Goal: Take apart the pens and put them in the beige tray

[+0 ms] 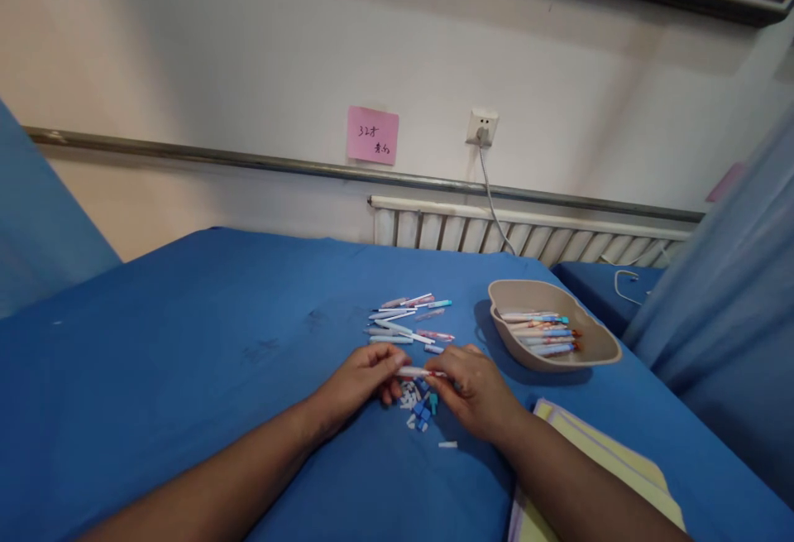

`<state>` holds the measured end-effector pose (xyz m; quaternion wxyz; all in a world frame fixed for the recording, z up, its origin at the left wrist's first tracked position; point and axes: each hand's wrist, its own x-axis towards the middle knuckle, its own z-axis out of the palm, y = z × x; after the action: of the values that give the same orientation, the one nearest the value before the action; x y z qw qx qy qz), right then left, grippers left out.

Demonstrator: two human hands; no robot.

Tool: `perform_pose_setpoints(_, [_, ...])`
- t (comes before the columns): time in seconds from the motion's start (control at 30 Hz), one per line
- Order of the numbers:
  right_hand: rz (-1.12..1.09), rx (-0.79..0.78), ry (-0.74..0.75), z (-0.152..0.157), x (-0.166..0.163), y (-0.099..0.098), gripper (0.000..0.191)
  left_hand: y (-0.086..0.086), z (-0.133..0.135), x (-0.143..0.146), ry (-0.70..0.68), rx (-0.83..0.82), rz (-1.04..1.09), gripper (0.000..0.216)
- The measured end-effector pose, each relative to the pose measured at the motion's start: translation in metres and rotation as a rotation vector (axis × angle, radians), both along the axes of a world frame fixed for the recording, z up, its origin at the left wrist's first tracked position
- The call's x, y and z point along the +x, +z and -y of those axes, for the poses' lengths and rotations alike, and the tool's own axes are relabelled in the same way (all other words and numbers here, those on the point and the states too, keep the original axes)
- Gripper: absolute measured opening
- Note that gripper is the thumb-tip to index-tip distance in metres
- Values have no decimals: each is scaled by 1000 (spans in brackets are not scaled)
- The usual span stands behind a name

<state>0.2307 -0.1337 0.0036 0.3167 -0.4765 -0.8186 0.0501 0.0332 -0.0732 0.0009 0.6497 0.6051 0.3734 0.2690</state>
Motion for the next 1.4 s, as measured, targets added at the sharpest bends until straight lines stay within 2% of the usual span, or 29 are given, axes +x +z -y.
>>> perform_pose_setpoints(0.17, [7, 9, 3, -1, 1, -2, 12, -1, -1, -1, -27, -24, 18, 36])
perform_pose_setpoints(0.43, [-20, -27, -13, -1, 1, 0, 8, 0, 1, -1, -6, 80, 18, 30])
perform_pose_setpoints(0.5, [-69, -40, -22, -1, 0, 0, 6, -1, 2, 0, -35, 77, 50, 32])
perform_pose_setpoints(0.6, [-234, -73, 3, -3, 0, -4, 19, -3, 1, 0, -82, 37, 92, 30])
perform_pose_setpoints(0.7, [-457, -132, -21, -8, 0, -9, 36, -2, -2, -2, -34, -8, 136, 29])
perform_pose_setpoints(0.77, [-536, -146, -49, -10, 1, -11, 27, 0, -3, -3, 4, -31, 160, 29])
perform_pose_setpoints(0.87, [-528, -102, -29, -11, 1, -11, 7, 1, -3, -4, 35, -52, 185, 33])
perform_pose_setpoints(0.93, [-538, -94, -12, -11, 0, -11, 6, 0, -2, -4, 44, -57, 185, 32])
perform_pose_setpoints(1.07, [-821, -215, -4, -14, -4, -14, 25, -2, -3, -3, 57, -65, 178, 28])
perform_pose_setpoints(1.13, [-953, -294, 28, -17, -6, -16, 28, -3, -3, -3, 61, -72, 178, 28])
perform_pose_setpoints(1.3, [-952, -447, 85, -16, -10, -16, 24, -1, 1, -1, 49, -40, 162, 29])
perform_pose_setpoints(1.4, [-973, -479, 92, -14, -12, -13, 26, -1, 3, 3, 44, -1, 136, 30])
